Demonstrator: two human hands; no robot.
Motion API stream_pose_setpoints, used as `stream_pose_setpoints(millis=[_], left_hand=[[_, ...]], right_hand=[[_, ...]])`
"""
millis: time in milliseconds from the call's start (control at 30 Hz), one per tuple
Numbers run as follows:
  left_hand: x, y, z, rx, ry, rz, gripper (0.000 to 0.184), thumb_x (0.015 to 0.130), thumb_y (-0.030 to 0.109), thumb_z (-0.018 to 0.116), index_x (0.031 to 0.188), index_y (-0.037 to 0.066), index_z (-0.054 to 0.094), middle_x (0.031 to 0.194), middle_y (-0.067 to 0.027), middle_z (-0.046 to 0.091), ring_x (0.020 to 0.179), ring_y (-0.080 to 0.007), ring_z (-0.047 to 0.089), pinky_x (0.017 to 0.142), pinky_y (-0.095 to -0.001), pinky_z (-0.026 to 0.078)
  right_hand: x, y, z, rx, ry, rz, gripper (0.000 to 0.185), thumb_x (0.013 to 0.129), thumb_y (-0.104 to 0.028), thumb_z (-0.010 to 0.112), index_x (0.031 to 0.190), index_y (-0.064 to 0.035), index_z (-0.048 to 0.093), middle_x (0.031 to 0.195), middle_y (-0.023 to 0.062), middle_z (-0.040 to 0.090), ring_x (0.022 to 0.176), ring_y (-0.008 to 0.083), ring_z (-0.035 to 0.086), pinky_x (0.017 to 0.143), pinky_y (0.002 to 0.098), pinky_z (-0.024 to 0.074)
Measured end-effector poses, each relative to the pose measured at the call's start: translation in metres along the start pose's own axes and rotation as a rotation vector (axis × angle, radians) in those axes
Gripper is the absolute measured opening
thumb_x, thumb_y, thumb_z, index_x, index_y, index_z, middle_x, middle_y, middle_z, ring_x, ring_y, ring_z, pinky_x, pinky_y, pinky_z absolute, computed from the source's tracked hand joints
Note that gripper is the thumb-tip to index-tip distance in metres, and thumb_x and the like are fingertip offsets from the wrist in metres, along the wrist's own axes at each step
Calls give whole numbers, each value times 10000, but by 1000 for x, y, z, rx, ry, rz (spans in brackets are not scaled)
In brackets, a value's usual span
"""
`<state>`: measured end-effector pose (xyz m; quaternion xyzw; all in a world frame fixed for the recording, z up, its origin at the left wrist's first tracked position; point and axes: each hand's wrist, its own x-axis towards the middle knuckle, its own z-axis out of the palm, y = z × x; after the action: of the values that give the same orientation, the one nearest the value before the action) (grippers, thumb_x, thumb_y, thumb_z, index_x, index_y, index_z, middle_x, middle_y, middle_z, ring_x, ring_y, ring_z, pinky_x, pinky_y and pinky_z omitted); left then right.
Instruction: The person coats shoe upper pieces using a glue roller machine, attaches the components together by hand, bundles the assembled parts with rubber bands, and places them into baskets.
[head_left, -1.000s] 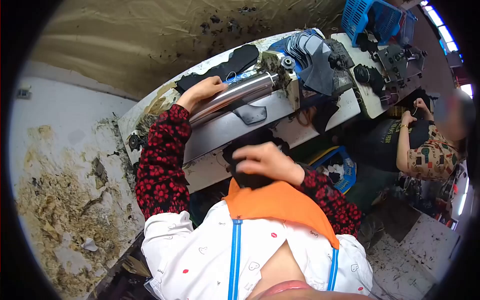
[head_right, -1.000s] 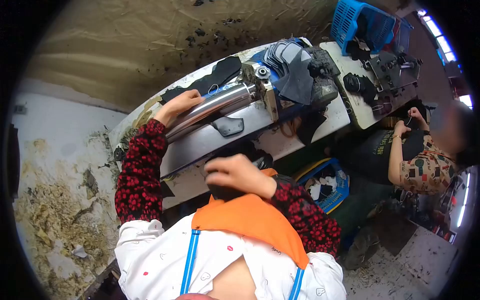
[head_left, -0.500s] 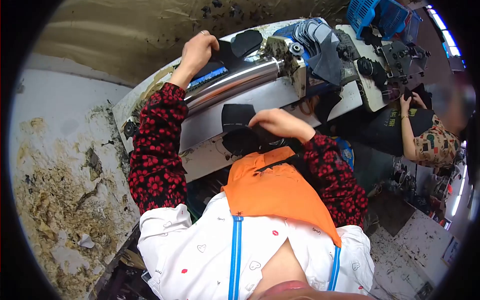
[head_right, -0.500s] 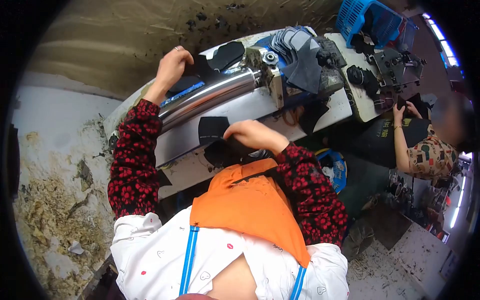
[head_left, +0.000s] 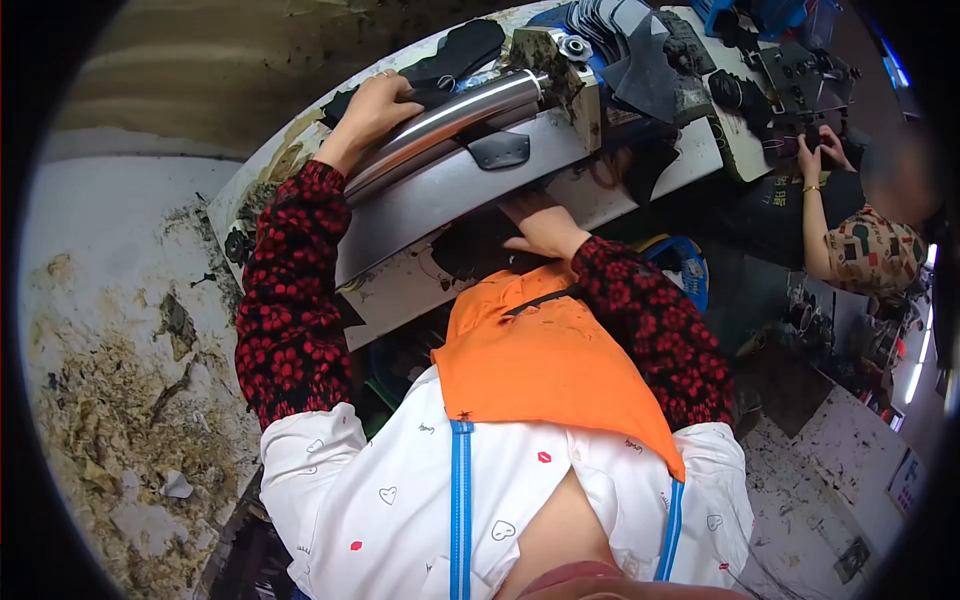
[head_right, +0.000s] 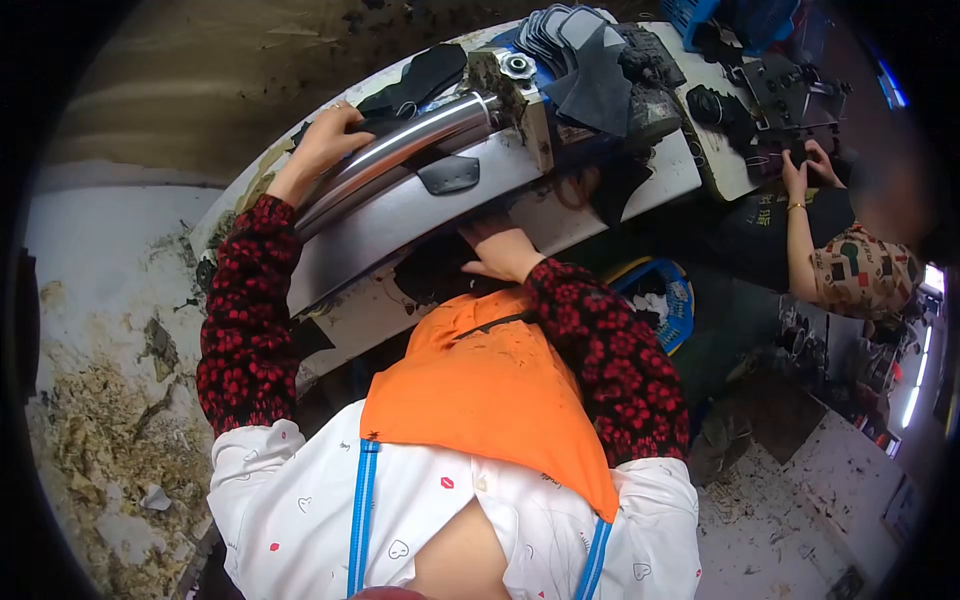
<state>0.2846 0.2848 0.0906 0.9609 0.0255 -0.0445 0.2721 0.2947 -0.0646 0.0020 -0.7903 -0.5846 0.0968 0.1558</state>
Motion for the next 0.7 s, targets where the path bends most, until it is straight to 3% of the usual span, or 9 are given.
stream_pose_setpoints(millis=[133,233,300,467,567,633,700], left_hand=[[-18,52,-18,-55,244,70,121,763,103,632,822,10,582,850,-107,574,734,-288,543,687,-360,443],[-8,73,-32,-69,314,189,139,754,90,635,775,15,520,793,-101,542,705,-291,531,663,-370,431],[6,67,-50,-73,345,-6,129,758,108,628,808,34,536,799,-107,566,710,-324,548,662,-387,441],[75,68,-71,105,445,-93,114,766,121,610,835,58,545,825,-117,603,741,-348,585,657,-416,453],[100,135,-90,234,633,122,129,775,109,582,890,79,533,840,-130,627,726,-371,606,614,-460,474],[107,187,-84,348,751,333,104,775,81,566,864,83,511,803,-123,610,676,-332,608,566,-424,486],[111,234,-55,517,843,391,111,783,58,547,865,96,483,736,-82,568,602,-224,597,506,-349,493]], right_hand=[[8,-20,3,-79,-162,-1,391,668,-337,713,930,-56,638,955,138,607,793,338,563,762,412,457],[12,-24,16,-173,-175,-39,423,624,-328,698,942,-61,614,983,166,599,860,345,567,752,413,460],[15,-36,10,-168,-281,118,407,616,-302,702,943,-66,645,941,166,625,827,340,561,777,422,428],[19,-36,39,-226,-129,184,341,575,-275,672,839,-63,644,879,166,630,759,338,551,754,426,424],[20,-34,40,-203,-130,114,312,577,-258,669,819,-63,643,860,153,639,763,330,554,747,416,425],[18,-32,45,-201,82,-15,263,592,-233,662,796,-70,627,835,138,643,761,323,553,746,409,427],[20,-31,34,-161,-18,-2,251,598,-230,662,787,-71,619,833,135,642,761,322,553,748,409,427]])
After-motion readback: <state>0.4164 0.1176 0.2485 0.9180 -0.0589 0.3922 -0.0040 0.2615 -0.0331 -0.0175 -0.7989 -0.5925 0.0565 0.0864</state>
